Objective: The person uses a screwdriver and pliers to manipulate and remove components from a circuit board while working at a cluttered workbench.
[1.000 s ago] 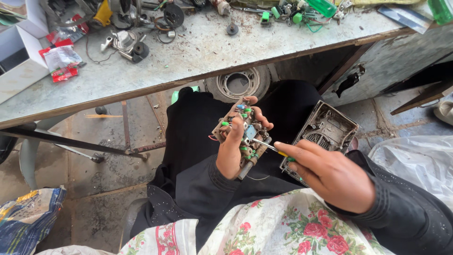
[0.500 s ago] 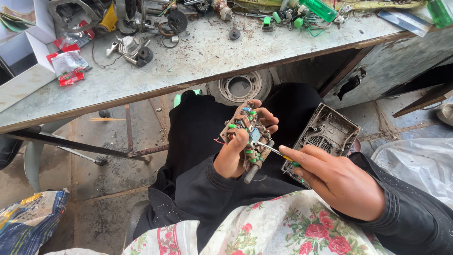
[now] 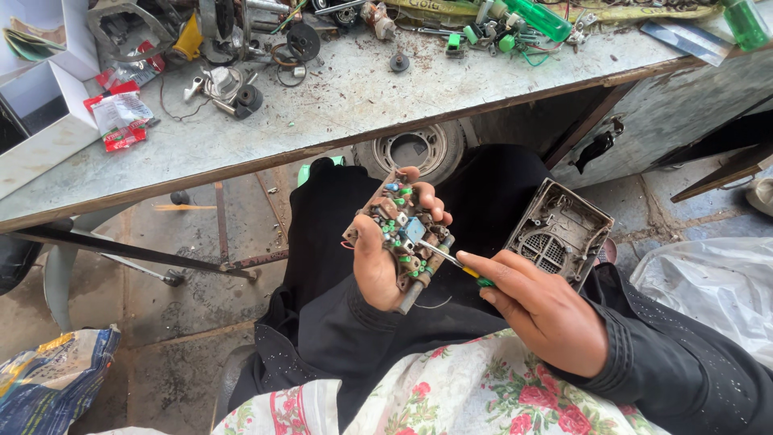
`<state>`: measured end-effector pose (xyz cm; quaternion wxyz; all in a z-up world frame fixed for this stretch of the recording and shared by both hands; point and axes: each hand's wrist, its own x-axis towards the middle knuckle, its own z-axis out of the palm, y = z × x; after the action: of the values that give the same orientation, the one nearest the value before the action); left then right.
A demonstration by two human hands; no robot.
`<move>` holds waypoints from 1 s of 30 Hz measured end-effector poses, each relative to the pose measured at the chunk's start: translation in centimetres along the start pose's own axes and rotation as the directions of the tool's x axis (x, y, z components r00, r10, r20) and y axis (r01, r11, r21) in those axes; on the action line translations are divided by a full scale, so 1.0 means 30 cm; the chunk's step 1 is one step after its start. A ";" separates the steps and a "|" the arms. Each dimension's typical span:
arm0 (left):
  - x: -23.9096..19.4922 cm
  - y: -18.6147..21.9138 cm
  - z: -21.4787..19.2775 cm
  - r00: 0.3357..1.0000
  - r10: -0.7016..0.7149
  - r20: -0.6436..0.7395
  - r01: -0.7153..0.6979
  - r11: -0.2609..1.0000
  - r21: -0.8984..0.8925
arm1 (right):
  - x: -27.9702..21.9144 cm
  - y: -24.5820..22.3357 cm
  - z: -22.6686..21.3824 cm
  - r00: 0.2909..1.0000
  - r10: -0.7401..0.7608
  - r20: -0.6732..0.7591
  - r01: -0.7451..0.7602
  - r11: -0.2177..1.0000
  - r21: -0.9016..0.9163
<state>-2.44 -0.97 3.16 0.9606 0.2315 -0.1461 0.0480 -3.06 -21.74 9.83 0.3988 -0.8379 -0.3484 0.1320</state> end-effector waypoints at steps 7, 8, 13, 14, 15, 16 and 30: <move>0.000 0.020 0.018 0.999 0.018 -0.036 -0.019 1.000 -0.022 | 0.001 0.013 0.020 1.000 -0.002 -0.014 0.003 1.000 0.027; -0.001 0.021 0.020 0.999 0.018 -0.038 -0.020 0.999 -0.036 | -0.001 0.015 0.023 0.999 -0.028 -0.022 0.029 0.999 0.030; -0.001 0.030 0.031 0.999 0.012 -0.039 -0.016 0.996 -0.089 | -0.013 0.030 0.046 0.996 -0.069 -0.055 0.072 0.996 0.048; -0.003 0.032 0.035 0.998 0.006 -0.056 -0.012 0.994 -0.107 | -0.014 0.033 0.052 0.998 -0.039 -0.045 0.042 0.996 0.073; -0.004 0.033 0.038 0.998 0.004 -0.055 -0.010 0.994 -0.106 | -0.014 0.036 0.058 0.999 -0.009 -0.034 0.013 0.995 0.097; -0.006 0.033 0.042 0.997 -0.005 -0.079 -0.006 0.990 -0.141 | -0.012 0.040 0.067 0.999 -0.008 -0.036 0.012 0.995 0.099; 0.002 0.044 0.056 0.992 -0.118 -0.033 0.094 0.907 -0.411 | -0.012 0.007 -0.011 0.999 -0.040 -0.024 0.041 0.998 0.037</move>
<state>-3.03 -0.56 5.19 0.9927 0.0317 -0.1126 -0.0291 -3.04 -22.27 9.87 0.4211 -0.8244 -0.3583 0.1208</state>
